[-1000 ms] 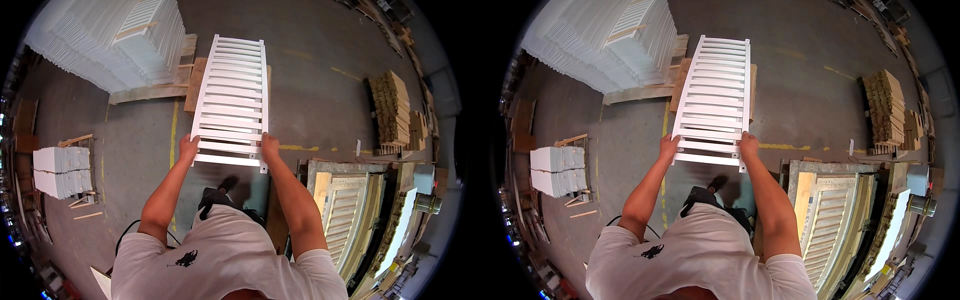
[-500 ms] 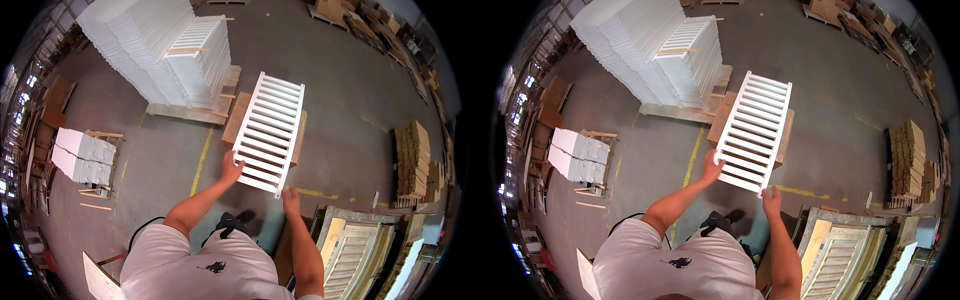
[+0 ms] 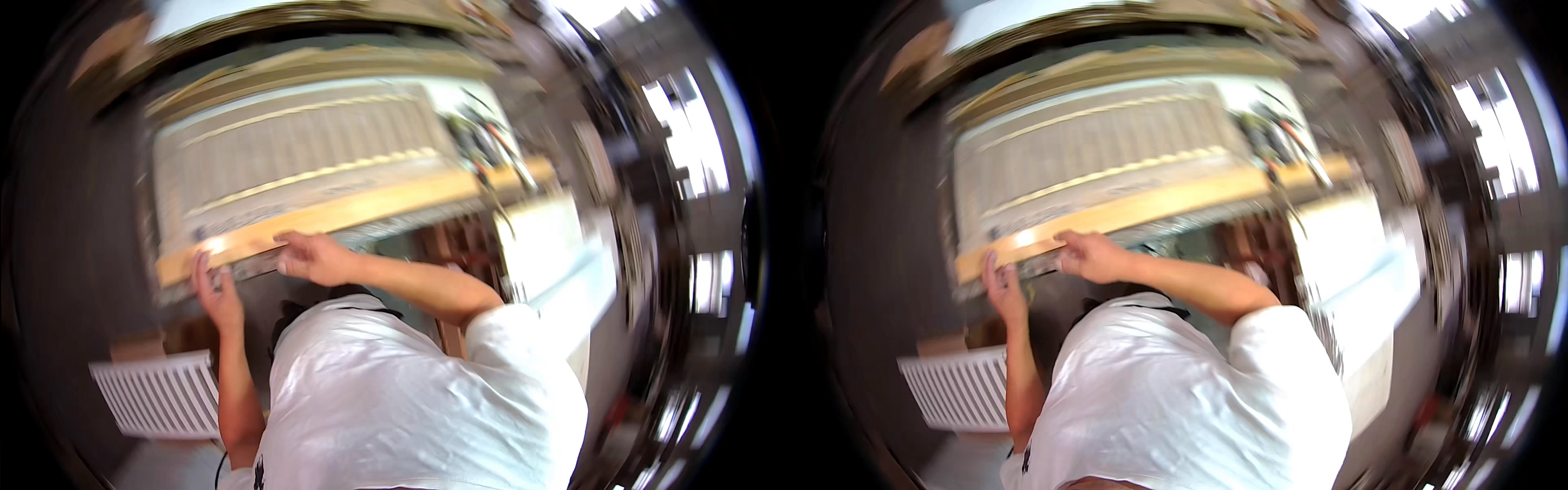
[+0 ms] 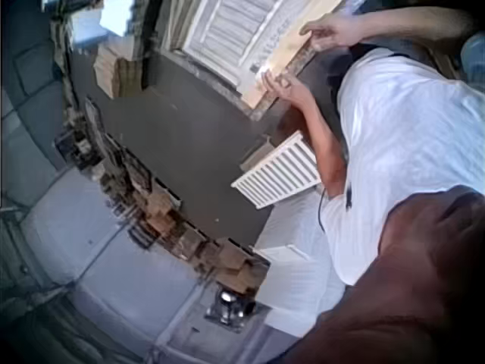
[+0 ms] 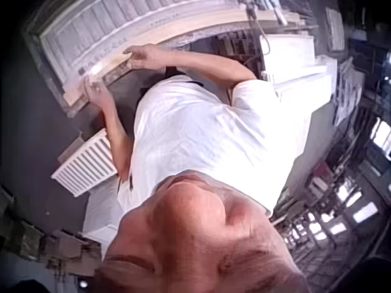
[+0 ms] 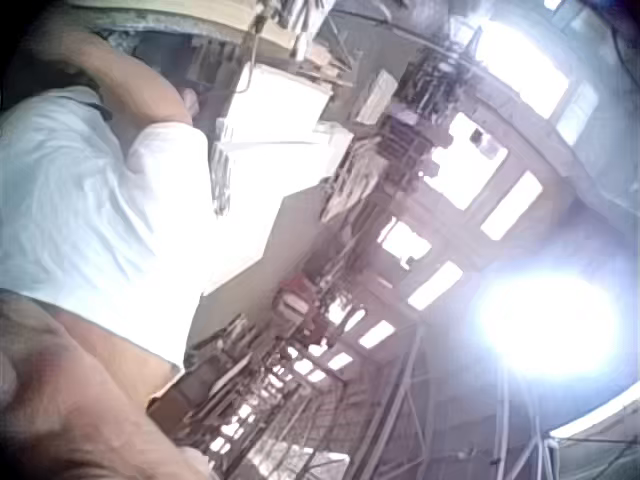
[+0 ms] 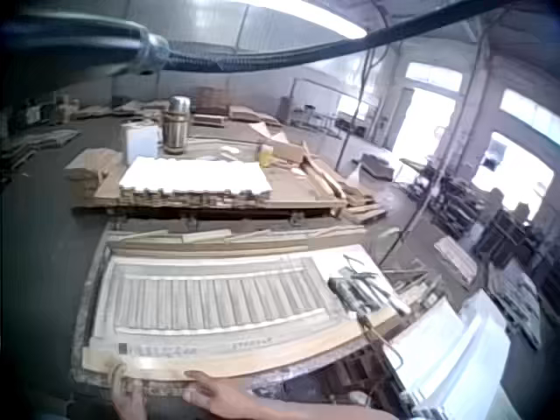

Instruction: The person assembles white wooden slats onto a frame using a pneumatic nail gun. They position the slats between two side rails and secure them with nails, repeating the process for multiple units in a workshop setting.

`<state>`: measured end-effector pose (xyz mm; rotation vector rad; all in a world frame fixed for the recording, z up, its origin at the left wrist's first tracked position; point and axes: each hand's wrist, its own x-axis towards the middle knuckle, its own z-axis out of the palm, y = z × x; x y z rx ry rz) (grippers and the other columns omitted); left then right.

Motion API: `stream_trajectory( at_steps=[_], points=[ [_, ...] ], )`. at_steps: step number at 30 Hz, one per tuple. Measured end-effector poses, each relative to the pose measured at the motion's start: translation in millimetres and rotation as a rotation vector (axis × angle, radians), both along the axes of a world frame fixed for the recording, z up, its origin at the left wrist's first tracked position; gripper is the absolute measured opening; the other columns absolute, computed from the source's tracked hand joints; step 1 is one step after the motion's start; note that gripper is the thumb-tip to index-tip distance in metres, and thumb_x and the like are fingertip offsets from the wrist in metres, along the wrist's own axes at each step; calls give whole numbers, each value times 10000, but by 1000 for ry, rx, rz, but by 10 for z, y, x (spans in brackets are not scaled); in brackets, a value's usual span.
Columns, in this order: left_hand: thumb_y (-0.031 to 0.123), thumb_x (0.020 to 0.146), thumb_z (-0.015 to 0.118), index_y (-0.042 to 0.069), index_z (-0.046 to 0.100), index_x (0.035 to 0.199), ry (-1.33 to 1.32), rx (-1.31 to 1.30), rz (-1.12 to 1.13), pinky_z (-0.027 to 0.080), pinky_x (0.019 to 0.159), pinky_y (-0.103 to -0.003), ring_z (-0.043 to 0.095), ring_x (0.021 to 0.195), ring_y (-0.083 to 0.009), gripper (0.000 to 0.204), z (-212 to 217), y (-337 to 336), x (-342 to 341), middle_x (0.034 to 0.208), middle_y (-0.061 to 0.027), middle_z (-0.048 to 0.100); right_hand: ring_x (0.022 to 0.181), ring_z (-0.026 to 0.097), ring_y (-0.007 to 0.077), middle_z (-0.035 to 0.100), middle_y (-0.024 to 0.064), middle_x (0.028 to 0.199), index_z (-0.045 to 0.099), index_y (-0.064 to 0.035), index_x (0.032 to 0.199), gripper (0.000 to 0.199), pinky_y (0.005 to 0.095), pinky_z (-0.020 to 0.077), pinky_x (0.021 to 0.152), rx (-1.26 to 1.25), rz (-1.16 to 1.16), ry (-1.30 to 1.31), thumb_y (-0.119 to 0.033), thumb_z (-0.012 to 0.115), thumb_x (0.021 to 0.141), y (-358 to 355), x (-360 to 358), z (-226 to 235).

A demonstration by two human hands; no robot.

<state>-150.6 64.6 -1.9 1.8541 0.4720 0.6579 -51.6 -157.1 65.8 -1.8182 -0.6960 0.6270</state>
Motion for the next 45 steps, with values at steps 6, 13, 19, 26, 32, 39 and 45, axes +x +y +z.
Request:
stream_trajectory(
  at_steps=[6, 13, 19, 26, 32, 39, 45],
  points=[
    [44, 896, 559, -5, 512, 1269, 44, 107, -411, 398, 990, -330, 468, 1224, -228, 379, 372, -1057, 692, 1394, -122, 436, 769, 601, 127, 653, 69, 846, 601, -4, 1084, 268, 289, 499, 707, -77, -1116, -345, -174, 640, 880, -2694, 485, 62],
    [25, 898, 542, -23, 514, 1259, 78, 213, -662, 415, 987, -331, 481, 1219, -242, 365, 354, -1591, 1390, 1387, -139, 438, 1032, 572, 404, 604, 264, 1040, 536, 69, 1135, 410, 431, 467, 916, -1311, -1616, -72, -193, 583, 823, -5373, -196, -595],
    [16, 908, 530, -37, 510, 1259, 140, 178, -749, 428, 981, -337, 481, 1218, -248, 355, 346, -1830, 1577, 1378, -151, 437, 1124, 571, 385, 587, 278, 1172, 465, 97, 1219, 591, 404, 452, 979, -1120, -1818, 482, -227, 651, 760, -5798, -500, -684],
    [20, 909, 542, -37, 519, 1249, 161, 149, -880, 412, 984, -340, 502, 1192, -255, 346, 276, -2074, 1707, 1352, -154, 456, 968, 636, 338, 622, 258, 1082, 520, 145, 1098, 603, 380, 495, 875, -855, -2004, 398, -249, 704, 681, -5927, -495, -566],
    [44, 876, 592, -28, 563, 1199, 153, 114, -1082, 403, 988, -341, 530, 1155, -249, 332, 627, -2744, 1927, 1248, -153, 551, 715, 580, 246, 607, 160, 828, 567, 154, 881, 435, 393, 479, 643, 413, -2167, 151, -223, 670, 690, -5363, -219, -451],
    [329, 894, 630, -51, 431, 1346, 292, 75, -1379, 425, 964, -346, 560, 1150, -258, 623, 941, -3929, 2385, 1224, -225, 591, 983, 517, 202, 525, 135, 1094, 398, 74, 1210, 564, 325, 424, 881, 380, -1728, -96, -207, 691, 819, -2509, 380, -291],
    [135, 844, 623, 13, 598, 1122, 364, -76, -1222, 477, 736, -313, 604, 808, -192, 305, 752, -3384, 2733, 898, -127, 645, 660, 434, 51, 504, 5, 846, 431, -28, 1132, 338, 198, 361, 552, 378, -1455, -203, -261, 591, 947, -2114, 439, -497]
  ],
)
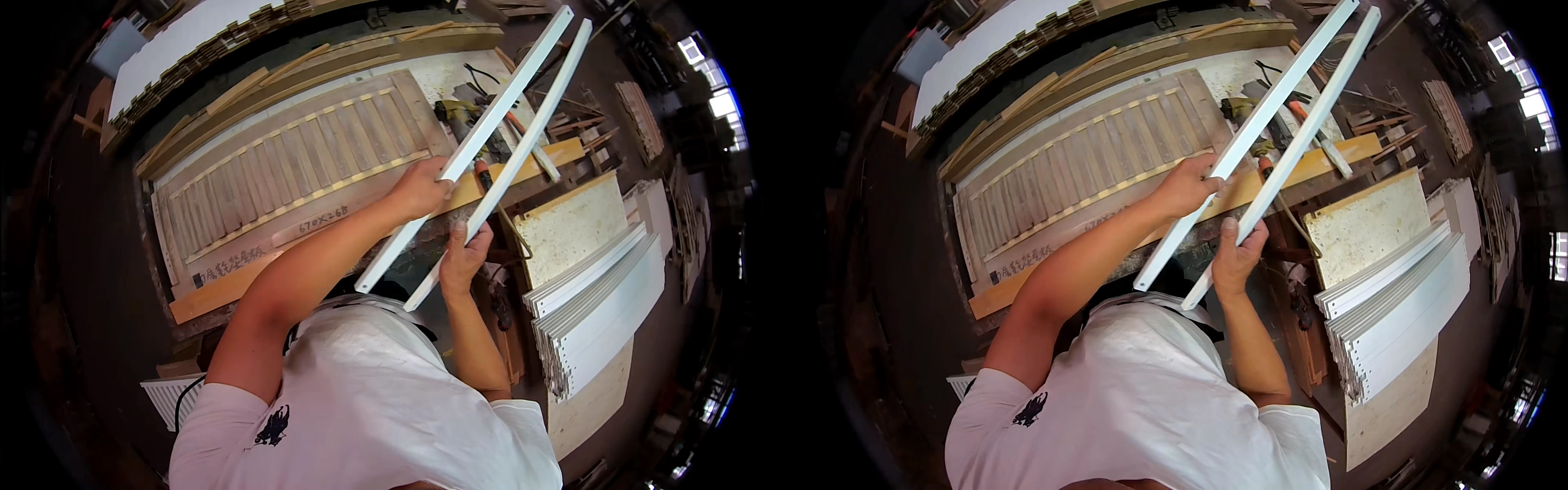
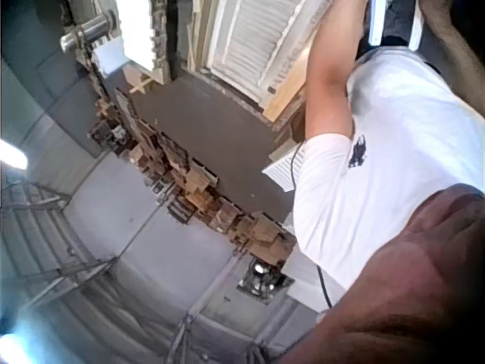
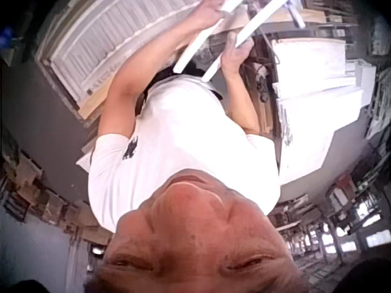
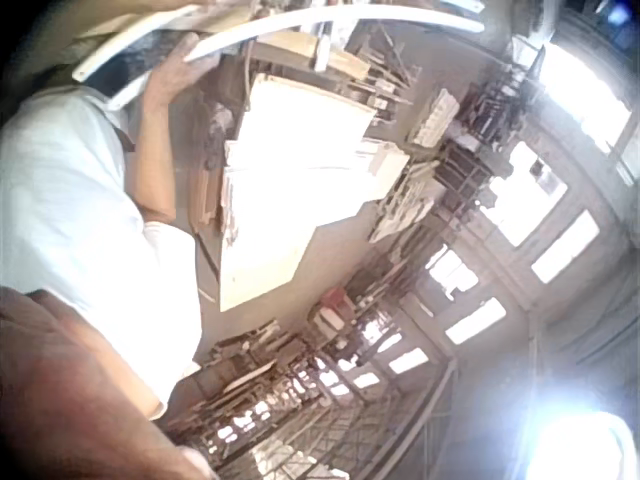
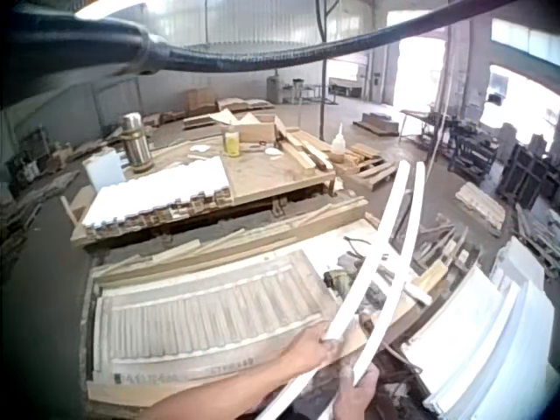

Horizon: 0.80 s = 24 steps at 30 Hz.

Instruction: The person assembles white wooden slats onto a frame using a pneumatic nail gun. They position the slats between two side rails and secure them with nails, repeating the process for multiple units in a workshop setting.

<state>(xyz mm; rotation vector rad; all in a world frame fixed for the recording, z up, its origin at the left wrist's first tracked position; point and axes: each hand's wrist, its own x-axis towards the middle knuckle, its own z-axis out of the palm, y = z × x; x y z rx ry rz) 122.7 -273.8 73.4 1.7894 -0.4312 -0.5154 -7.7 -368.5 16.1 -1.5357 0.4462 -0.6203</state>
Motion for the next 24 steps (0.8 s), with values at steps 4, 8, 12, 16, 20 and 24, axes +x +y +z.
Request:
stream_trajectory(
  at_steps=[4, 8, 12, 16, 20, 24],
  points=[
    [191, 834, 653, 49, 604, 1102, -103, 252, 265, 483, 724, -342, 621, 827, -213, 307, -89, 1301, 278, 928, -125, 660, 573, 418, 68, 468, 3, 749, 421, -39, 1115, 268, 208, 359, 491, 28, 93, -21, -234, 539, 975, -200, -39, -18],
    [258, 831, 670, 121, 605, 1155, -584, 561, 306, 494, 739, -407, 626, 901, -346, 358, -176, 2383, 747, 1035, -128, 657, 497, 361, 34, 428, -33, 674, 471, -63, 1006, 186, 195, 302, 409, 168, -36, 133, -238, 526, 982, -344, 52, 238],
    [221, 844, 642, 98, 592, 1173, -776, 769, 325, 444, 861, -424, 565, 1064, -297, 355, -293, 3232, 1499, 1162, -81, 613, 472, 329, 26, 404, -43, 650, 474, -81, 968, 170, 193, 275, 396, 157, -64, 192, -243, 524, 983, -91, 189, 390],
    [203, 852, 616, 69, 584, 1192, -794, 811, 404, 376, 976, -426, 496, 1190, -258, 367, -544, 3681, 2034, 1242, -72, 580, 476, 351, 30, 414, -34, 649, 488, -69, 974, 167, 197, 281, 390, 60, -3, 201, -232, 521, 985, 169, 160, 403],
    [216, 871, 601, 79, 559, 1262, -696, 801, 390, 360, 1004, -444, 484, 1223, -293, 417, -839, 3916, 2310, 1323, -96, 543, 518, 354, 22, 435, -41, 678, 497, -32, 1011, 189, 190, 343, 483, 7, -17, 233, -213, 540, 978, 349, 21, 466],
    [237, 861, 615, 80, 540, 1287, -625, 754, 399, 339, 1026, -449, 453, 1254, -299, 460, -980, 4047, 2415, 1351, -108, 518, 529, 354, 25, 446, -43, 704, 526, -61, 1002, 202, 188, 279, 464, -178, 78, 213, -261, 528, 984, 399, -21, 395]
  ],
)
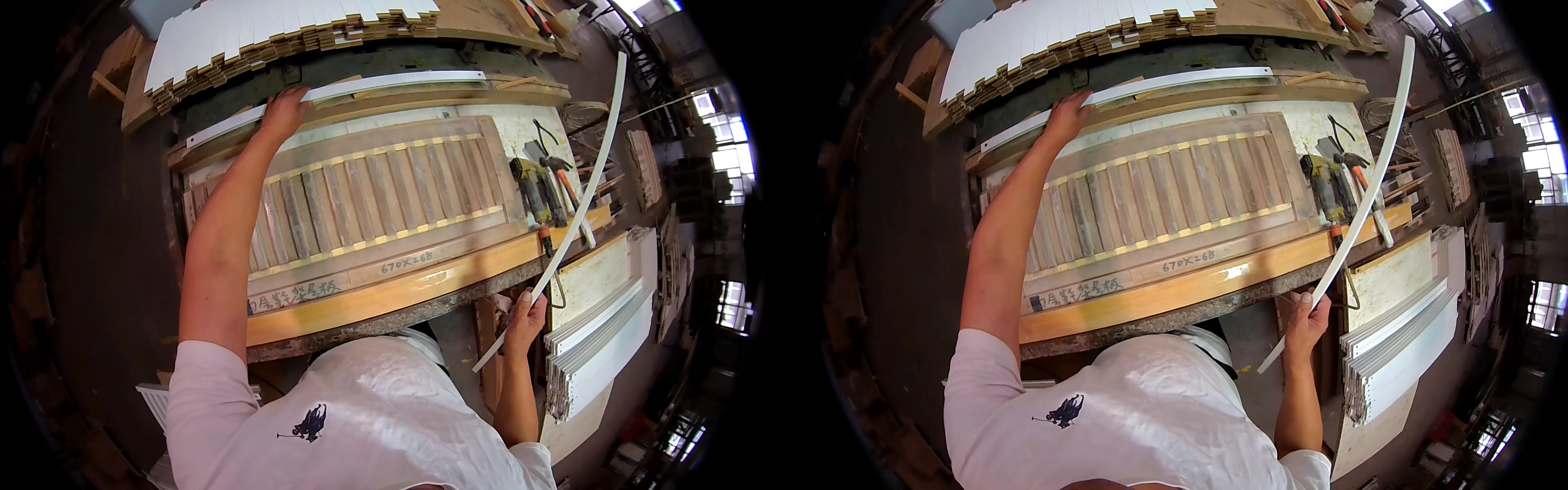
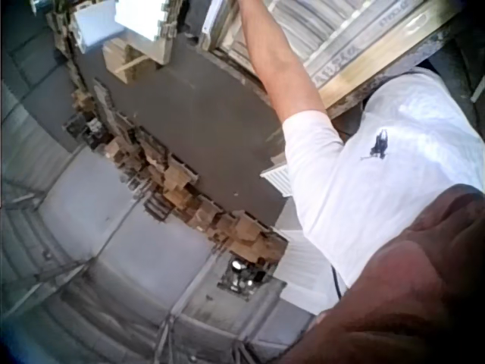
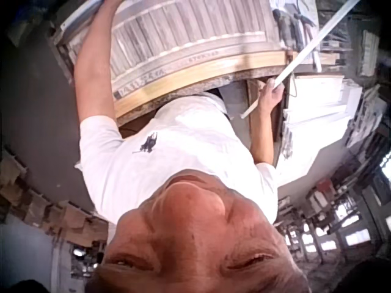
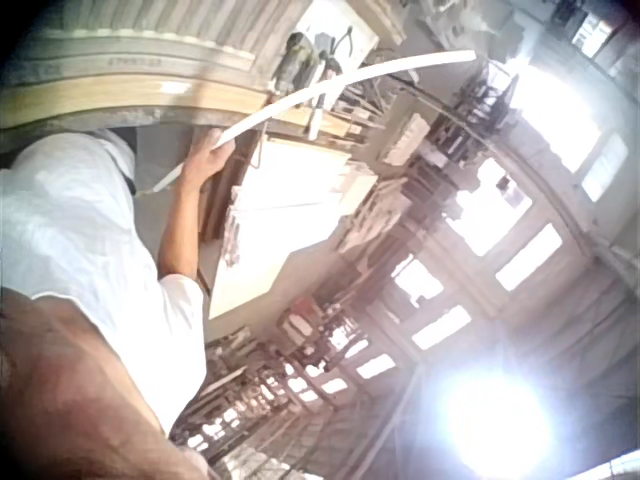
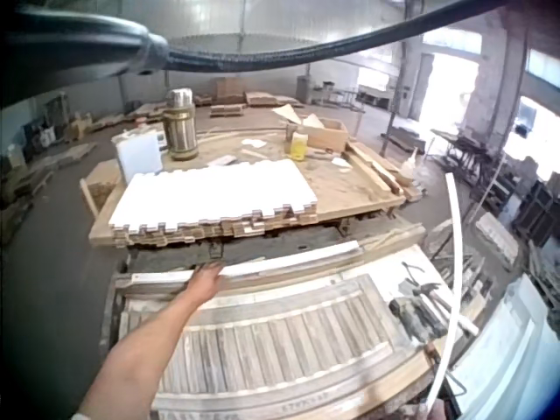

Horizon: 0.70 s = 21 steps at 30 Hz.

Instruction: The person assembles white wooden slats onto a frame using a pneumatic nail gun. They position the slats between two side rails and secure them with nails, repeating the process for multiple units in a workshop setting.

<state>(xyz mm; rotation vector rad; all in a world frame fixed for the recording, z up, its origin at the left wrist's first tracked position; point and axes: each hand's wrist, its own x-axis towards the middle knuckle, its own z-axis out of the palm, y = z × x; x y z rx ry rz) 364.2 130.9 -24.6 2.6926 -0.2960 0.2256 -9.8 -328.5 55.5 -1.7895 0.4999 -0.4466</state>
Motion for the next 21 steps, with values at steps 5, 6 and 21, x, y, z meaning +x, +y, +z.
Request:
stream_trajectory(
  at_steps=[5, 6, 21],
  points=[
    [225, 794, 677, 58, 481, 1293, -449, -207, 161, 267, 1067, -512, 395, 1264, -330, 562, 165, -15, -468, 1373, -137, 444, 822, 525, 142, 554, 55, 908, 541, 21, 1150, 389, 267, 435, 749, -310, 365, 173, -320, 554, 964, -134, 152, -11],
    [166, 826, 649, 40, 486, 1292, -555, -310, 230, 300, 1063, -437, 417, 1248, -332, 510, 398, -240, -730, 1357, -158, 461, 824, 540, 162, 563, 72, 908, 544, 14, 1155, 382, 276, 442, 752, -378, 443, 200, -314, 562, 960, -158, 258, -35],
    [248, 855, 616, 53, 571, 1189, 154, -276, 70, 351, 985, -434, 497, 1129, -290, 389, -83, -1373, -3322, 1158, -113, 570, 926, 568, 347, 568, 141, 1005, 562, -55, 1138, 346, 424, 485, 798, -951, 1541, 20, -110, 642, 806, 290, 1772, -490]
  ],
)
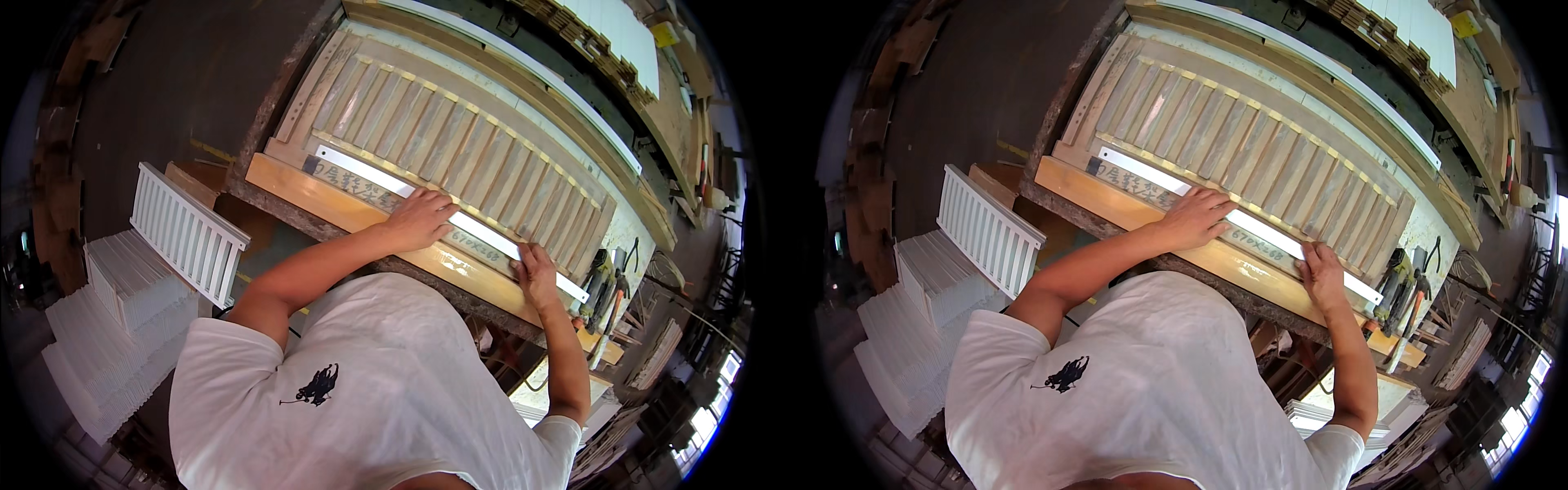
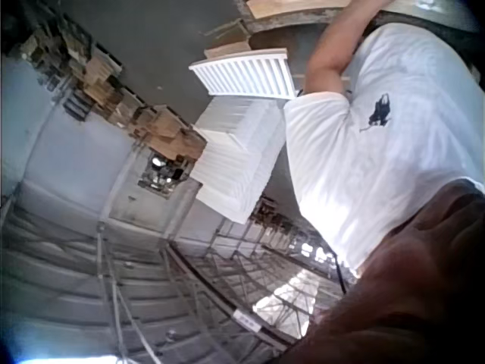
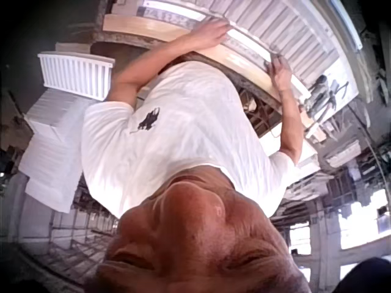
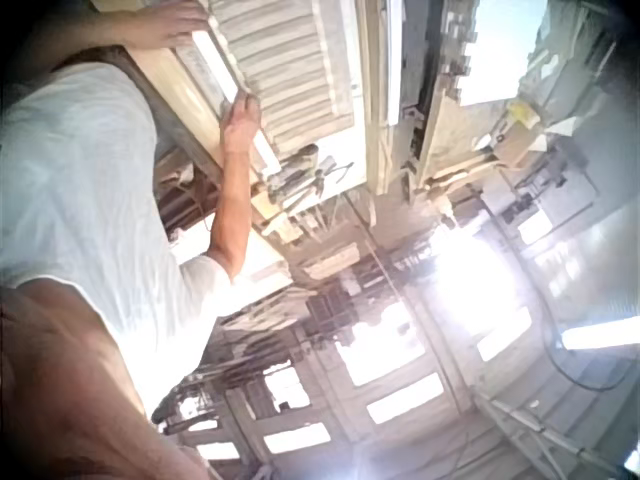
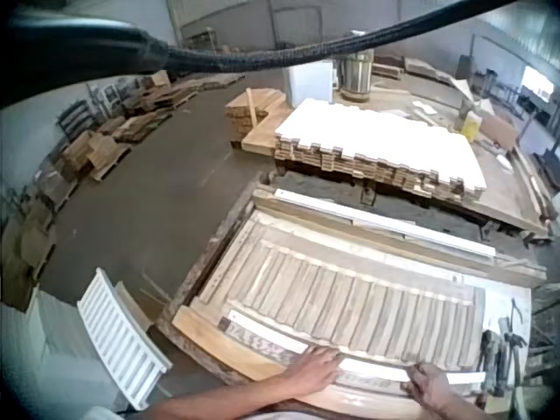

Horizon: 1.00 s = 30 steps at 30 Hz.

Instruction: The person assembles white wooden slats onto a frame using a pneumatic nail gun. They position the slats between two side rails and secure them with nails, repeating the process for multiple units in a workshop setting.

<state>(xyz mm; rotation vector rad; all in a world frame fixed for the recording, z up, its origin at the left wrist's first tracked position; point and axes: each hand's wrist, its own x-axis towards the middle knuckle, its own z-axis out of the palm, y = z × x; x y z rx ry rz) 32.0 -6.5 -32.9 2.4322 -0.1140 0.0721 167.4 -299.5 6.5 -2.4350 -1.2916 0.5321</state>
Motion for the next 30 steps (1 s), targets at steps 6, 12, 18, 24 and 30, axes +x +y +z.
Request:
stream_trajectory(
  at_steps=[6, 12, 18, 24, 30],
  points=[
    [218, 835, 640, 83, 663, 990, -60, 53, 156, 390, 897, -396, 527, 1023, -263, 207, -88, 303, -48, 1018, -71, 590, 1083, 513, 322, 558, 106, 1119, 595, -59, 1072, 302, 441, 417, 910, 72, 28, -119, -160, 666, 797, 333, -113, -193],
    [146, 793, 676, 90, 704, 927, -48, 146, 200, 388, 845, -404, 533, 990, -249, 147, -24, 226, -11, 957, -59, 589, 1128, 476, 374, 543, 162, 1181, 590, -29, 1119, 338, 464, 386, 960, 405, -281, -209, -186, 650, 826, 386, 667, 54],
    [102, 785, 670, 73, 703, 938, -50, 158, 200, 396, 839, -403, 540, 978, -270, 159, 8, 178, 25, 957, -82, 593, 965, 589, 229, 619, 107, 1096, 515, -13, 1220, 483, 359, 475, 846, 859, -1108, 406, -367, 617, 906, 465, 2553, 542],
    [96, 777, 670, 78, 698, 922, -73, 162, 201, 409, 814, -405, 546, 949, -286, 149, -28, 176, 28, 962, -92, 593, 997, 561, 282, 546, 200, 1177, 474, -43, 1242, 719, 480, 431, 935, 856, -1237, 948, -581, 644, 796, 781, 3656, 914],
    [101, 767, 664, 84, 682, 950, -81, 165, 211, 403, 834, -408, 535, 955, -282, 184, 8, 164, 16, 963, -88, 584, 734, 561, 203, 575, 93, 856, 557, -103, 970, 517, 408, 490, 724, 891, -1191, 878, -549, 699, 751, 845, 3525, 1017]
  ],
)
